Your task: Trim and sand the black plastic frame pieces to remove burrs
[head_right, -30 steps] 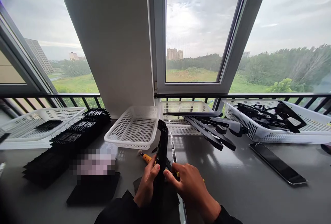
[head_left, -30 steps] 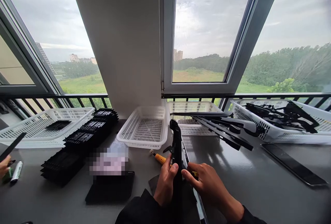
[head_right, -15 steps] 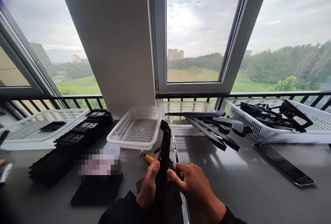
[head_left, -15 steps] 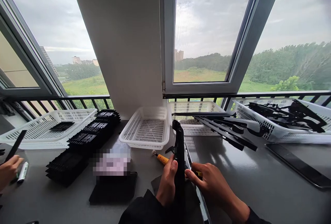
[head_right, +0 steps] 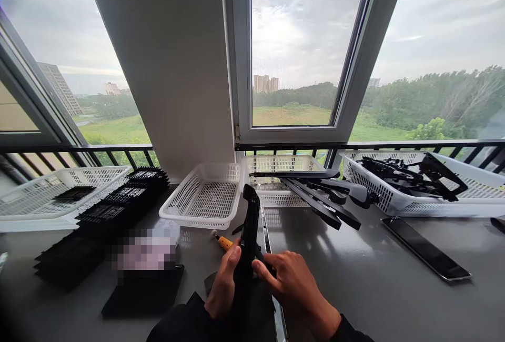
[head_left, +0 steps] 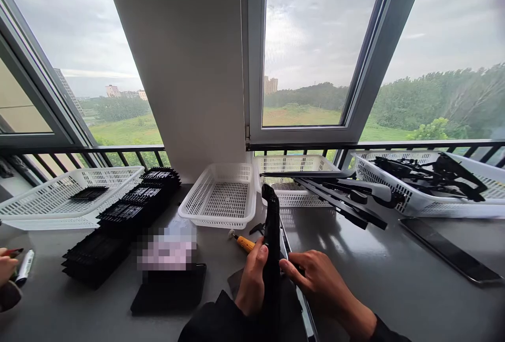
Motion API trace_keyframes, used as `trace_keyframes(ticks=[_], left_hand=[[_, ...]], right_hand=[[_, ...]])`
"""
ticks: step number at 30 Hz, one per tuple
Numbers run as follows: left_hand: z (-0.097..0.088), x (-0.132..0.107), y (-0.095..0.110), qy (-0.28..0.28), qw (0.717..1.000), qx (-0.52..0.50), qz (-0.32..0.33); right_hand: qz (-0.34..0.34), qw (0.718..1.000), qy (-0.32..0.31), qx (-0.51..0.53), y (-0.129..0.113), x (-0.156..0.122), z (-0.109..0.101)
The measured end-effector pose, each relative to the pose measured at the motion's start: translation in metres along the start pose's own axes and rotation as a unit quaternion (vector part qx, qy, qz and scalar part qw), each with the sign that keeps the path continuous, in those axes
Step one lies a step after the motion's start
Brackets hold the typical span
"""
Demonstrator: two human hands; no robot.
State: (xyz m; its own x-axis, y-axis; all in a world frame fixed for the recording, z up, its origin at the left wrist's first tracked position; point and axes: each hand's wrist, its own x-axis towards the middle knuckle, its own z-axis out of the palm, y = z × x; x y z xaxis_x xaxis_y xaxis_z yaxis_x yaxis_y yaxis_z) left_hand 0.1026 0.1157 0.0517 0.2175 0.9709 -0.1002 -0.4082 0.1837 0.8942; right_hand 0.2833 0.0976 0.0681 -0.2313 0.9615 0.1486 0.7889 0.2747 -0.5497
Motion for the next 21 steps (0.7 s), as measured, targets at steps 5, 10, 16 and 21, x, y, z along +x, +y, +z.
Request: trace_keyframes(ticks=[5,10,16,21], left_hand=[[0.008,-0.002,0.011,-0.06,0.997,0.043,0.002],[0.009,-0.002,0.011,-0.053,0.998,0.039,-0.002],[0.003,0.004,-0.001,-0.068,0.997,0.04,0.008],[0.004,0.003,0.001,-0.065,0.997,0.027,0.008]], right_hand=[[0.02,0.999,0.024,0.025,0.0,0.001,-0.006],[0.022,0.999,0.025,0.019,0.0,0.0,-0.006],[0.016,0.999,0.03,0.014,-0.002,0.0,-0.006],[0.019,0.999,0.021,0.025,-0.002,0.0,-0.007]])
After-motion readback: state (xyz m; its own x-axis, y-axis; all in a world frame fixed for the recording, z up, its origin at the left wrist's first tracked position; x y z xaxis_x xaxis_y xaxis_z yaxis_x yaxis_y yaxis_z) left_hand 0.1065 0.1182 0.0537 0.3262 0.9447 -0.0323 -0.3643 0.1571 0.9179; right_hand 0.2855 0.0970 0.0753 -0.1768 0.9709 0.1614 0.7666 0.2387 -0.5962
